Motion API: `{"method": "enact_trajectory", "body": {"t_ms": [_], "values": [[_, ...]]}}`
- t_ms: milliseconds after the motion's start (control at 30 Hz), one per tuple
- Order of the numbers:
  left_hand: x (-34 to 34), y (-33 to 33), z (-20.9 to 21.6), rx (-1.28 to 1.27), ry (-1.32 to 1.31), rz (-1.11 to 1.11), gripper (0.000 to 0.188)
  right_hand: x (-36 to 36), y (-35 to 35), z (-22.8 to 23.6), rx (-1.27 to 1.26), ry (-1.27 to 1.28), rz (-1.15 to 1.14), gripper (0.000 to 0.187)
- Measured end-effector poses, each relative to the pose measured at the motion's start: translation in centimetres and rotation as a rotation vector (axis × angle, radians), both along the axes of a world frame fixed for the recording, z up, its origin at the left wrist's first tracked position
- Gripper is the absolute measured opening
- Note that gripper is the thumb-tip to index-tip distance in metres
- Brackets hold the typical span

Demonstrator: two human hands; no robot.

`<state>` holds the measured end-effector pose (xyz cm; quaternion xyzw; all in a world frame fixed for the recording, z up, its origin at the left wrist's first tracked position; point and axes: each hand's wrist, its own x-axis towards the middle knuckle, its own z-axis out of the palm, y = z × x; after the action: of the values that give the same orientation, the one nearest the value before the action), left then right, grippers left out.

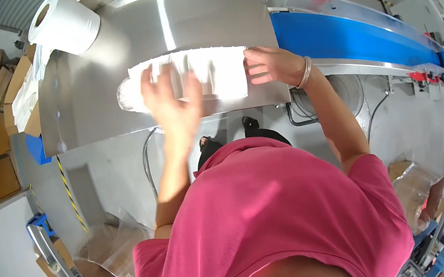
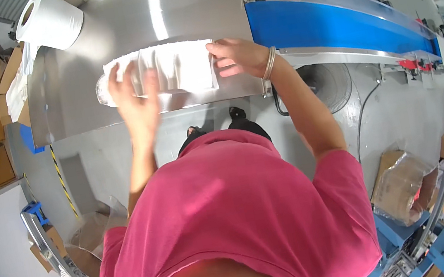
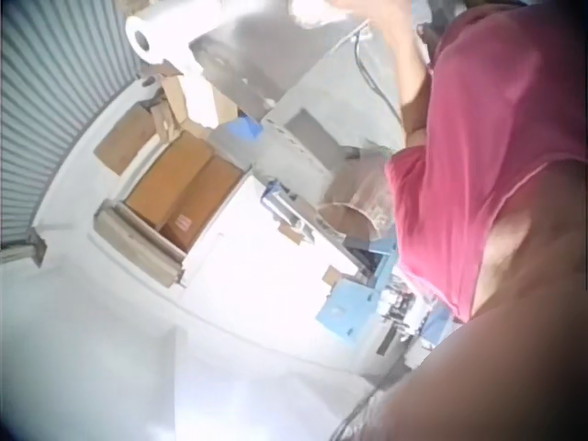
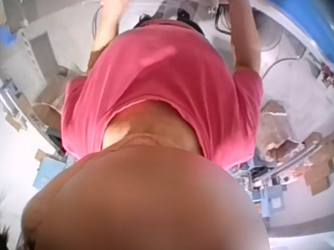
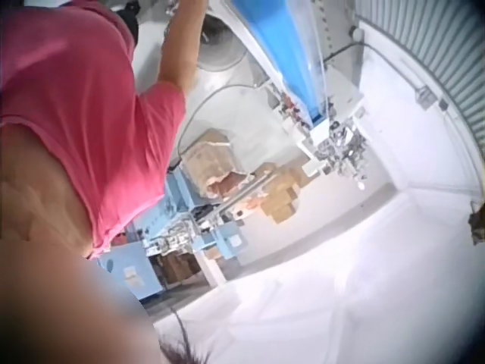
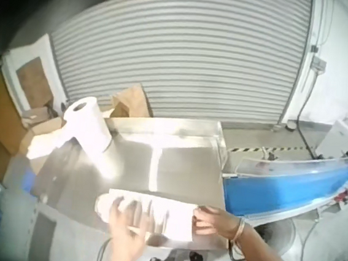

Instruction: Organize stacks of paper napkins on a conveyor belt and monitor the industrial packaging machine.

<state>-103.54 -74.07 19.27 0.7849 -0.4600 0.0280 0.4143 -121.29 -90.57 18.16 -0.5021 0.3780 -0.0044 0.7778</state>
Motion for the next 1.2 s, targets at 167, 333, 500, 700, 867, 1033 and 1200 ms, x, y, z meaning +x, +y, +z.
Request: {"method": "enact_trajectory", "body": {"t_ms": [167,333,500,700,867,1033,1200], "values": [[-7.7,-3.6,-1.5,0.154,-0.218,-0.073,0.070,-0.2,-1.8,-2.1,0.261,-0.255,0.000,0.049],[-8.9,-4.0,-3.0,0.223,-0.266,-0.020,0.056,-0.6,-3.0,-2.9,0.004,-0.132,0.065,0.051],[-9.3,-4.2,-3.0,0.205,-0.254,0.008,0.045,-1.0,-4.0,-3.7,-0.107,-0.158,0.172,0.053],[-9.3,-4.0,-3.2,0.193,-0.228,-0.036,0.044,-0.7,-4.3,-3.9,-0.184,-0.167,0.207,0.047],[-9.6,-3.9,-3.0,0.182,-0.237,-0.045,0.042,-0.4,-4.6,-3.0,-0.017,-0.076,0.093,0.046],[-9.7,-3.8,-2.9,0.191,-0.262,-0.096,0.041,0.2,-4.0,-1.2,-0.096,0.012,0.112,0.053],[-9.8,-4.0,-2.4,0.135,-0.206,-0.074,0.034,-2.3,-4.9,-3.1,-0.065,-0.067,0.150,0.044]]}}
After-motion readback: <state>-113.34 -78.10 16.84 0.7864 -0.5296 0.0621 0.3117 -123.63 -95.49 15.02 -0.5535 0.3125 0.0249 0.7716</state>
